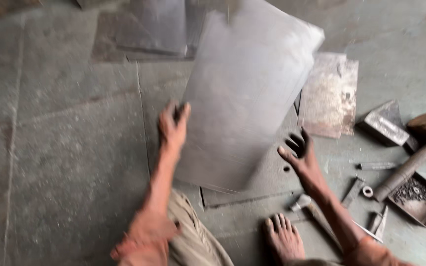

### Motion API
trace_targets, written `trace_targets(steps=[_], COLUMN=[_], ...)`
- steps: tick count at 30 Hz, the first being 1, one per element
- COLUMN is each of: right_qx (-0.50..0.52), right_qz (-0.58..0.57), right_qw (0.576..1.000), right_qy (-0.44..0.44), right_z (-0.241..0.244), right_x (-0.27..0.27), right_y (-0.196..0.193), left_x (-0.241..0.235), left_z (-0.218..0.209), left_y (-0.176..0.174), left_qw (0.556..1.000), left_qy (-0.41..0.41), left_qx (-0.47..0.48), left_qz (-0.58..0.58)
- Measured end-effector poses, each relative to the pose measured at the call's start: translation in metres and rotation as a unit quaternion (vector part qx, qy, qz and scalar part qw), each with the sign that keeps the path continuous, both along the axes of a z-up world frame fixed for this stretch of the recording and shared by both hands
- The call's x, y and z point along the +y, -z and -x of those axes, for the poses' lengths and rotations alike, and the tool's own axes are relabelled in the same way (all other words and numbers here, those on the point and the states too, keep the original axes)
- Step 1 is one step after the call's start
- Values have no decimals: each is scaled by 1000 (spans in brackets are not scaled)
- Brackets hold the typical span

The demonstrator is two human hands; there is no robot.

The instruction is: The person marks metal sheets with a scriber, flattens them with a hammer, and punches slots into the metal using a punch and a hammer.

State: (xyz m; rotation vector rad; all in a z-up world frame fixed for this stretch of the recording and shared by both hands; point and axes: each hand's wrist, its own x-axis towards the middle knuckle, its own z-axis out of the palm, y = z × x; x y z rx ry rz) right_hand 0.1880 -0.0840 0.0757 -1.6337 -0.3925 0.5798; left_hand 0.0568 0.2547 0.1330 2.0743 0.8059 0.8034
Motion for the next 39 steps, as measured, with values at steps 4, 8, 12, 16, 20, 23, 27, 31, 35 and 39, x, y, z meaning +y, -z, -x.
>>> trace_targets(steps=[4, 8, 12, 16, 20, 23, 27, 31, 35, 39], right_qx=[-98, -190, -304, -356, -405, -421, -398, -348, -204, -502], right_qz=[198, 306, 325, 388, 413, 431, 343, 309, 322, 144], right_qw=[975, 909, 837, 789, 767, 752, 809, 861, 907, 838], right_qy=[-35, -210, -320, -316, -276, -267, -263, -206, -180, -157], right_z=[-87, -137, -141, -161, -152, -139, -136, -138, -129, -128], right_x=[52, 92, 123, 137, 126, 117, 124, 104, 77, 84], right_y=[-67, -88, -37, -2, 15, 16, -20, -70, -96, -128], left_x=[-76, -96, -105, -84, -79, -89, -79, -87, -102, -102], left_z=[23, 45, 0, -43, -60, -57, -46, 2, 65, 46], left_y=[30, 47, 65, 101, 130, 135, 102, 79, 69, 72], left_qw=[931, 995, 979, 950, 944, 936, 954, 990, 915, 814], left_qy=[-29, -57, 23, 22, -5, -21, 13, -130, -123, -93], left_qx=[-23, 57, 190, 309, 327, 347, 300, 25, -11, -184], left_qz=[362, -53, -65, -32, -47, -53, -12, 48, 384, 543])
